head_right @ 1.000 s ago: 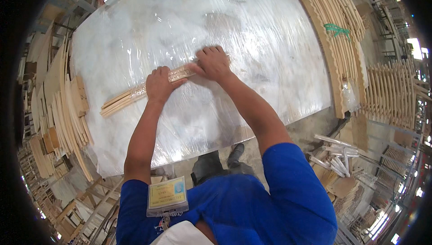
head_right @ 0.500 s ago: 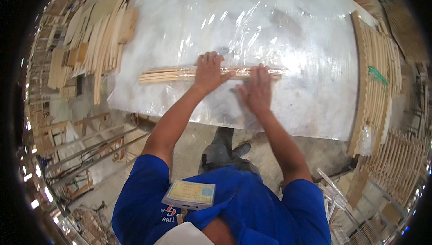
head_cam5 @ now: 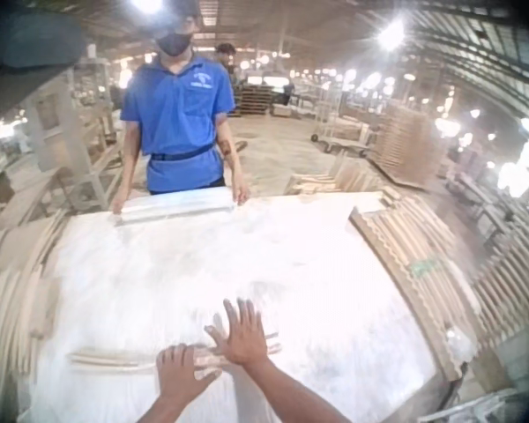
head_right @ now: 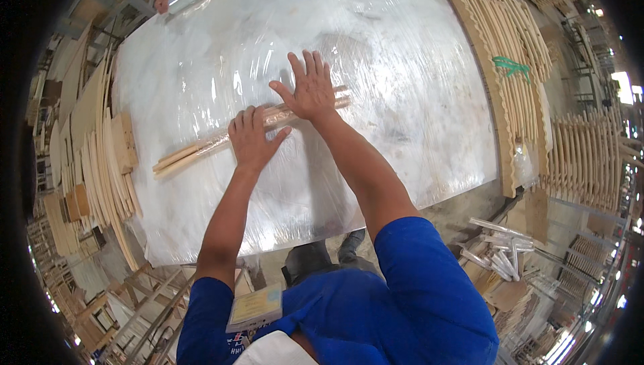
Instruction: The person gathers small bundles of wooden sticks and places them on a large sheet of clear plastic wrap. They roll the plastic wrap around the sticks to encase them, then place the wrapped bundles aside. The process is repeated multiple times with new bundles of sticks.
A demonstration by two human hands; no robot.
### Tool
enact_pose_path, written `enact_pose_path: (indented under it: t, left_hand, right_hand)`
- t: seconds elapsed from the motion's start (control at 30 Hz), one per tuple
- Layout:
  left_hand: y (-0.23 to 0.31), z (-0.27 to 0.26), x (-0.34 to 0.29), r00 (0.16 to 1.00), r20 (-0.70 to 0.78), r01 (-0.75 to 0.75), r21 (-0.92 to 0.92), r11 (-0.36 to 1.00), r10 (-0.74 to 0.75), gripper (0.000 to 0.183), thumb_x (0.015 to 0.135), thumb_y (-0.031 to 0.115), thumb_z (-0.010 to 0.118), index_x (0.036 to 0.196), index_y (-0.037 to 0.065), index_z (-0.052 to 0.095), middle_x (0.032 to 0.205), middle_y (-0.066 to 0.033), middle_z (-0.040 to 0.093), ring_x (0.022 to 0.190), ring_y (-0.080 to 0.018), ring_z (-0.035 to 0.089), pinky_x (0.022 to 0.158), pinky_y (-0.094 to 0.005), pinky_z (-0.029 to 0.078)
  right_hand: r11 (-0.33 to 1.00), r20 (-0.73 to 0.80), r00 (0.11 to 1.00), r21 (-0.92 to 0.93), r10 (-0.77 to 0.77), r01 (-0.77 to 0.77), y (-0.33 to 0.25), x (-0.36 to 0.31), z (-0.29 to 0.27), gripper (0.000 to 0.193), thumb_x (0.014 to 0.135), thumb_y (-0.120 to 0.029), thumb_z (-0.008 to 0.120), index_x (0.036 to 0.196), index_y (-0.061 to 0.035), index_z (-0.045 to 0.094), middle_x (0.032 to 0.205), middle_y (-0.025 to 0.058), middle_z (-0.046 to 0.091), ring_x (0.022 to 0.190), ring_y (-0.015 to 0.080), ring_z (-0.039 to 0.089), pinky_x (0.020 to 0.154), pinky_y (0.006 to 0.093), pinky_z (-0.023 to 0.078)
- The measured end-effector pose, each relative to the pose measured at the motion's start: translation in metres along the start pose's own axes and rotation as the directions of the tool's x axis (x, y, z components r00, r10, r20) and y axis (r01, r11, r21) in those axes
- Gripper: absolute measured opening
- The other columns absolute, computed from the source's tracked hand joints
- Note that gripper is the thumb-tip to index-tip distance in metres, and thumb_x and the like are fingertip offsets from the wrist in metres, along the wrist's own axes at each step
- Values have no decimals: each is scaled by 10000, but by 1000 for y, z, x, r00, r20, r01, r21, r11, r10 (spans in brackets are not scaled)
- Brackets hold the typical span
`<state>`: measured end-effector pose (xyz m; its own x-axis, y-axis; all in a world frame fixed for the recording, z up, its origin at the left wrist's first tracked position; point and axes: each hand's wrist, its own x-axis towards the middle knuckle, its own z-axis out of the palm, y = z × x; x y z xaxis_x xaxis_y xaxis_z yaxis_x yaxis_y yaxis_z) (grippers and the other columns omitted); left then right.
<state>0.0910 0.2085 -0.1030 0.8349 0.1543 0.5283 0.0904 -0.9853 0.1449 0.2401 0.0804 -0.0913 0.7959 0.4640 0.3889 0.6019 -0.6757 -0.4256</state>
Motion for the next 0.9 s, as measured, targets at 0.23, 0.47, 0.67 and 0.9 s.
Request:
enact_pose_path:
  t: [0.23, 0.47, 0.67, 0.9]
  left_hand:
    - [-32, 0, 11, 953, 285, 93, 48, 994, -103, 707, 721, 722, 823, 997, 79, 721, 966, -99, 702, 932, -304, 680, 812, -438, 529]
    - [36, -37, -67, 877, 465, 133, -1, 991, -117, 694, 734, 670, 854, 1035, 66, 697, 974, -122, 693, 992, -325, 676, 873, -459, 525]
    - [28, -39, -53, 922, 302, 265, -38, 963, -242, 804, 921, 645, 741, 1446, 61, 568, 1388, -239, 583, 1327, -396, 514, 1145, -569, 357]
    - [-2, -11, 12, 957, -59, 279, -94, 956, -285, 358, 976, 433, 744, 1072, 90, 706, 1166, -129, 654, 1159, -354, 573, 1024, -564, 414]
  right_hand:
    - [978, 68, 977, 55, -204, 201, 2, -56, -25, 584, 876, -624, 805, 1069, -93, 657, 1069, 107, 650, 1001, 327, 610, 922, 458, 473]
    - [984, 105, 978, 41, -179, 175, 13, -160, -72, 631, 894, -655, 751, 1094, -69, 627, 1116, 155, 615, 1055, 368, 586, 957, 490, 457]
    - [984, 212, 965, 119, -154, 130, -18, -208, -65, 972, 1017, -564, 664, 1682, 29, 275, 1766, 265, 223, 1652, 458, 160, 1322, 608, 149]
    - [986, 166, 979, -94, -121, 138, -5, -103, -17, 1061, 967, -668, 660, 1704, -15, 264, 1769, 229, 261, 1647, 452, 190, 1315, 633, 134]
